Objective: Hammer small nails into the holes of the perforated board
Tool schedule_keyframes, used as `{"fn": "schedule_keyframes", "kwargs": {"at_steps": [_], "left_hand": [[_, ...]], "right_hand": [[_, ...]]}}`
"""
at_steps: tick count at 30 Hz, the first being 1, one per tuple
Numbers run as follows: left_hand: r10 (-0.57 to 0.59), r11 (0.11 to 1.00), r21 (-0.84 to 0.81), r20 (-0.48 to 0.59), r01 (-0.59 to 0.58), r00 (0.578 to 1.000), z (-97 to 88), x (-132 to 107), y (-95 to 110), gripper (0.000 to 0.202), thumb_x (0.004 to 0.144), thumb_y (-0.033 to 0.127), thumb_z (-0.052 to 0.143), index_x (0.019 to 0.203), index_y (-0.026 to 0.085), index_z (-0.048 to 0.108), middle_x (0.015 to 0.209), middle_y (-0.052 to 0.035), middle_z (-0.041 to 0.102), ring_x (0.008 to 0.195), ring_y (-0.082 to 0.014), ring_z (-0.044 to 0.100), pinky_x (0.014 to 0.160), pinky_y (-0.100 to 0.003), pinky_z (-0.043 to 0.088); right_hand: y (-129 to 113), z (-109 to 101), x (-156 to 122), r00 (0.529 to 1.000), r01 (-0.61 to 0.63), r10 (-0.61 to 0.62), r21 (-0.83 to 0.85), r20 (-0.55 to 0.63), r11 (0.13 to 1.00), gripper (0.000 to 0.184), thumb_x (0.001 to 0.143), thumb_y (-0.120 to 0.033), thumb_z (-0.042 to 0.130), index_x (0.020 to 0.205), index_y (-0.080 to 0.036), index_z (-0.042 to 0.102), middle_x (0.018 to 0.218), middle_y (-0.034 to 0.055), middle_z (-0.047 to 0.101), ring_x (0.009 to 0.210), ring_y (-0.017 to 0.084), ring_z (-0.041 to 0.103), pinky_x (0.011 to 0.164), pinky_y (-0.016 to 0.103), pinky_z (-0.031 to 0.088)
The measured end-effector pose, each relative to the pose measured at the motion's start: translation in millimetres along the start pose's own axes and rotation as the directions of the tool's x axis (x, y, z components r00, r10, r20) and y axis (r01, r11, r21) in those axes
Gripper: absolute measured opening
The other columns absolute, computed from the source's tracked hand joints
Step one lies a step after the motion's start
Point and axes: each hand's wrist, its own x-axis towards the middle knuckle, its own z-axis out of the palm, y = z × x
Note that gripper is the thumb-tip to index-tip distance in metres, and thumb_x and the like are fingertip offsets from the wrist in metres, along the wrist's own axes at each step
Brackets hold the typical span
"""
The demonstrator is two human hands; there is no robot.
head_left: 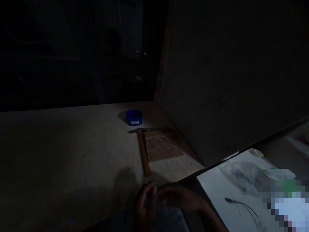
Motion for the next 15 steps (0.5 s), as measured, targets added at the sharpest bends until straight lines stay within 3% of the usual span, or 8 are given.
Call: {"fn": "schedule_keyframes", "kwargs": {"at_steps": [2, 3, 4, 5, 7, 11, 15], "left_hand": [[0.023, 0.999, -0.035, -0.047, -0.024, 0.999, 5.4, 24, 19, 0.044, 0.091, 0.052, 0.058, 0.117, 0.020, 0.072, 0.107, -0.0137, 0.077, 0.096, -0.0269, 0.072, 0.089, -0.039, 0.059], [0.031, 0.998, -0.046, -0.066, -0.034, 0.997, 10.3, 37, 26, 0.045, 0.092, 0.050, 0.058, 0.122, 0.019, 0.068, 0.113, -0.0145, 0.075, 0.101, -0.0267, 0.071, 0.093, -0.039, 0.057], [0.043, 0.998, -0.047, -0.078, -0.047, 0.996, 16.4, 52, 32, 0.045, 0.091, 0.048, 0.059, 0.126, 0.019, 0.065, 0.123, -0.0154, 0.071, 0.108, -0.0270, 0.069, 0.097, -0.040, 0.056], [0.072, 0.996, -0.040, -0.077, -0.075, 0.994, 23.3, 66, 36, 0.048, 0.092, 0.045, 0.058, 0.132, 0.019, 0.060, 0.134, -0.0163, 0.065, 0.120, -0.0277, 0.064, 0.103, -0.042, 0.052], [0.134, 0.991, 0.005, -0.091, -0.134, 0.987, 37.6, 93, 38, 0.056, 0.091, 0.039, 0.057, 0.141, 0.016, 0.049, 0.147, -0.0184, 0.055, 0.136, -0.0289, 0.053, 0.113, -0.046, 0.043], [0.170, 0.957, 0.246, -0.042, -0.155, 0.984, 58.9, 130, 26, 0.066, 0.087, 0.035, 0.061, 0.146, 0.012, 0.043, 0.153, -0.0215, 0.047, 0.146, -0.0325, 0.041, 0.120, -0.051, 0.034], [0.201, 0.881, 0.430, 0.039, -0.198, 0.979, 67.6, 137, 7, 0.061, 0.089, 0.032, 0.056, 0.145, 0.010, 0.046, 0.150, -0.0225, 0.051, 0.146, -0.0338, 0.042, 0.120, -0.052, 0.035]], "right_hand": [[-22, -38, 13, 0.987, 0.083, -0.091, -0.069, -0.129, 0.994, 0.030, 0.086, -0.047, 0.074, 0.099, -0.020, 0.077, 0.088, 0.0090, 0.075, 0.079, 0.024, 0.072, 0.074, 0.039, 0.057], [-33, -59, 23, 0.961, 0.110, -0.142, -0.143, -0.239, 0.984, 0.029, 0.086, -0.046, 0.074, 0.097, -0.020, 0.077, 0.090, 0.0107, 0.075, 0.083, 0.025, 0.072, 0.077, 0.040, 0.057], [-44, -79, 35, 0.901, 0.144, -0.222, -0.228, -0.372, 0.963, 0.028, 0.087, -0.044, 0.074, 0.099, -0.020, 0.076, 0.098, 0.0129, 0.075, 0.090, 0.025, 0.071, 0.081, 0.040, 0.056], [-52, -96, 48, 0.862, 0.075, -0.218, -0.308, -0.458, 0.948, 0.025, 0.087, -0.041, 0.075, 0.099, -0.019, 0.075, 0.104, 0.0141, 0.074, 0.096, 0.026, 0.070, 0.085, 0.041, 0.056], [-61, -123, 73, 0.851, -0.042, -0.153, -0.357, -0.503, 0.933, 0.025, 0.094, -0.035, 0.070, 0.112, -0.018, 0.070, 0.119, 0.0128, 0.069, 0.105, 0.025, 0.067, 0.091, 0.043, 0.056], [-57, -142, 111, 0.862, -0.052, -0.118, -0.319, -0.493, 0.946, 0.029, 0.101, -0.036, 0.060, 0.127, -0.023, 0.063, 0.133, 0.0098, 0.062, 0.109, 0.024, 0.065, 0.091, 0.044, 0.058], [-46, -145, 127, 0.875, -0.019, -0.096, -0.231, -0.474, 0.973, 0.031, 0.098, -0.034, 0.065, 0.125, -0.019, 0.064, 0.129, 0.0105, 0.065, 0.108, 0.025, 0.066, 0.091, 0.044, 0.058]]}}
